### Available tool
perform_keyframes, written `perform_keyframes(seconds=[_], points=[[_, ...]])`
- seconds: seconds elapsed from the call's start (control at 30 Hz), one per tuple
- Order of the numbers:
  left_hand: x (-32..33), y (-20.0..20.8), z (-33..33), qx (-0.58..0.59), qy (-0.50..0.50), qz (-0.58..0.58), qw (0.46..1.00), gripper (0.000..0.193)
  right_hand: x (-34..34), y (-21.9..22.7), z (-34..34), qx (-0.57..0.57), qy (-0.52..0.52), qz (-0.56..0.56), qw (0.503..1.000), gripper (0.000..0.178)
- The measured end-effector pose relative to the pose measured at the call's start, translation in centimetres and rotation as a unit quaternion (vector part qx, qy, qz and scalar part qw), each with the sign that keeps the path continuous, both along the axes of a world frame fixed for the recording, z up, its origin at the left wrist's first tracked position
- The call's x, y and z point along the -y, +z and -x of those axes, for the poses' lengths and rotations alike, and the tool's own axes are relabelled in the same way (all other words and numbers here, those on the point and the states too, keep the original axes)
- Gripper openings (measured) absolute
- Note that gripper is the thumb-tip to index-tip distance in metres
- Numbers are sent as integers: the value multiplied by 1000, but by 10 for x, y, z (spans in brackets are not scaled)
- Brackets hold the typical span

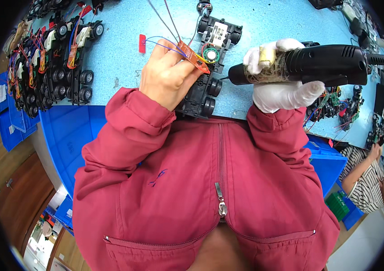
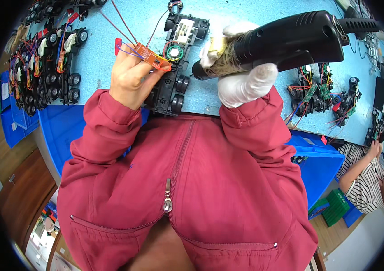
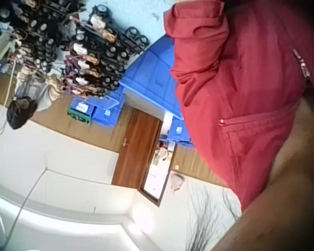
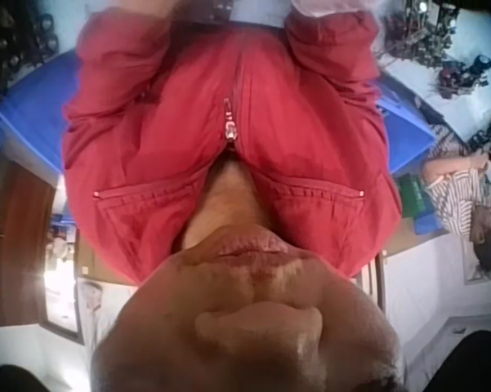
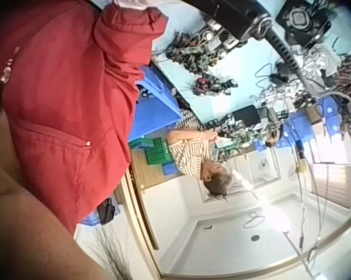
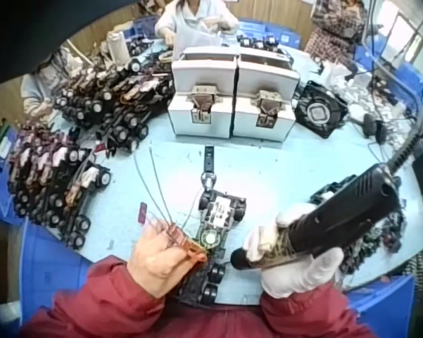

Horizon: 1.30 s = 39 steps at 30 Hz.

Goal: Assembling toy cars by attaching components with an electric screwdriver at a factory workbench.

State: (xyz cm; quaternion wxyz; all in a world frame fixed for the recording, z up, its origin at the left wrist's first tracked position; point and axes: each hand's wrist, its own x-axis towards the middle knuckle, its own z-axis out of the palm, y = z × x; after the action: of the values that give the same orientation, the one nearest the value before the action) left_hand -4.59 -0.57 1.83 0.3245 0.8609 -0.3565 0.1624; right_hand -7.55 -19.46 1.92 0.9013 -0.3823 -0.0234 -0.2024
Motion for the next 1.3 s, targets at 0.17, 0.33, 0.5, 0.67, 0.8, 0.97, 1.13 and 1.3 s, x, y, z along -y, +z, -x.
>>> perform_keyframes(seconds=[0.17,0.33,0.5,0.67,0.8,0.97,1.13,1.3], points=[[-5,-8,-10,-69,-80,46,993,22,3,1,-1,27,48,-16,998,81],[0,-6,-11,-51,-41,23,998,24,2,2,1,18,41,-21,999,85],[17,-17,-16,-121,-13,150,981,17,-3,0,-3,3,77,52,996,91],[9,-12,-23,-158,-24,101,982,17,-9,5,-13,-31,96,32,994,87],[10,-3,-29,-156,-63,89,982,13,-9,2,-19,-5,121,41,992,83],[6,5,-25,-142,-61,38,987,14,-7,6,-23,-23,192,-7,981,79],[11,6,-26,-104,-55,28,993,14,3,3,-32,-4,237,-27,971,75],[15,-3,-29,-130,-47,105,985,15,4,1,-37,9,221,-14,975,78]])
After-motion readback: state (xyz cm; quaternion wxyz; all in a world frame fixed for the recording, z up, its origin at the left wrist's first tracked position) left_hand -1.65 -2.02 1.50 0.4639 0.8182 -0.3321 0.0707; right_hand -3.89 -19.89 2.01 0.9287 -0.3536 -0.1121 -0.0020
